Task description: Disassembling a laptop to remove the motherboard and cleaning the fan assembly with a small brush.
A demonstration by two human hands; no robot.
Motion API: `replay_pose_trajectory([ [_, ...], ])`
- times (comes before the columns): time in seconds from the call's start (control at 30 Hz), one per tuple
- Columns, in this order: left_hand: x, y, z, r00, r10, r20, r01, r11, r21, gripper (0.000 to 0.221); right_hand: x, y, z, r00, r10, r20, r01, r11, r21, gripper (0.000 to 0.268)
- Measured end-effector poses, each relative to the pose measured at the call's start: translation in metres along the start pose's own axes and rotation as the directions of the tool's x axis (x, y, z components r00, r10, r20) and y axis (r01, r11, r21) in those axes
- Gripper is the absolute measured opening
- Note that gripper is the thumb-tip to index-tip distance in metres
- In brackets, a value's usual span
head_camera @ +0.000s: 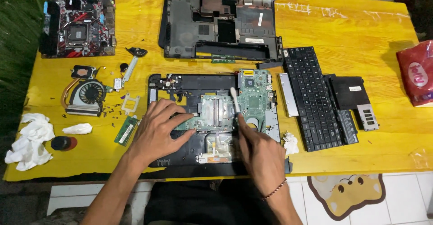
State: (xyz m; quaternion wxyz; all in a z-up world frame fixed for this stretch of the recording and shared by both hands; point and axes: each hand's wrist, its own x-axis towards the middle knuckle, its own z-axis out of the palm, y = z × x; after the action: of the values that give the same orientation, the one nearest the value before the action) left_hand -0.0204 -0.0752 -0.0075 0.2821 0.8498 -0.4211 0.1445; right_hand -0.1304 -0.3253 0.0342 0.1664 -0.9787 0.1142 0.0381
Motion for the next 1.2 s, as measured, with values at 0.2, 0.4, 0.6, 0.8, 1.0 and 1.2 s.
replay_pose_trajectory([
  [0.2,-0.002,-0.002,0.004,1.000,-0.017,0.009,0.017,1.000,0.001,0.034,-0.004,0.000,0.008,0.997,-0.058,-0.046,0.060,0.998,0.035,0.050],
  [0.4,-0.004,-0.004,0.006,1.000,-0.017,0.002,0.017,1.000,0.000,0.035,-0.013,0.015,0.005,0.994,0.109,0.013,-0.108,0.993,-0.039,0.057],
  [0.6,-0.002,-0.001,0.003,1.000,-0.016,0.001,0.016,1.000,-0.012,0.033,-0.013,0.027,0.017,0.979,0.004,-0.204,-0.009,1.000,-0.022,0.045],
  [0.8,0.001,0.002,-0.001,1.000,-0.017,0.005,0.017,1.000,-0.008,0.033,-0.024,0.025,0.027,0.984,-0.022,-0.174,0.002,0.993,-0.116,0.049],
  [1.0,0.000,0.000,0.000,1.000,-0.024,0.020,0.023,1.000,0.016,0.033,-0.008,0.037,0.016,0.978,0.093,-0.185,-0.110,0.991,-0.081,0.051],
  [1.2,0.000,0.000,0.000,1.000,-0.019,0.016,0.019,1.000,0.024,0.034,-0.020,0.035,0.025,0.984,0.023,-0.177,-0.034,0.998,-0.055,0.049],
])
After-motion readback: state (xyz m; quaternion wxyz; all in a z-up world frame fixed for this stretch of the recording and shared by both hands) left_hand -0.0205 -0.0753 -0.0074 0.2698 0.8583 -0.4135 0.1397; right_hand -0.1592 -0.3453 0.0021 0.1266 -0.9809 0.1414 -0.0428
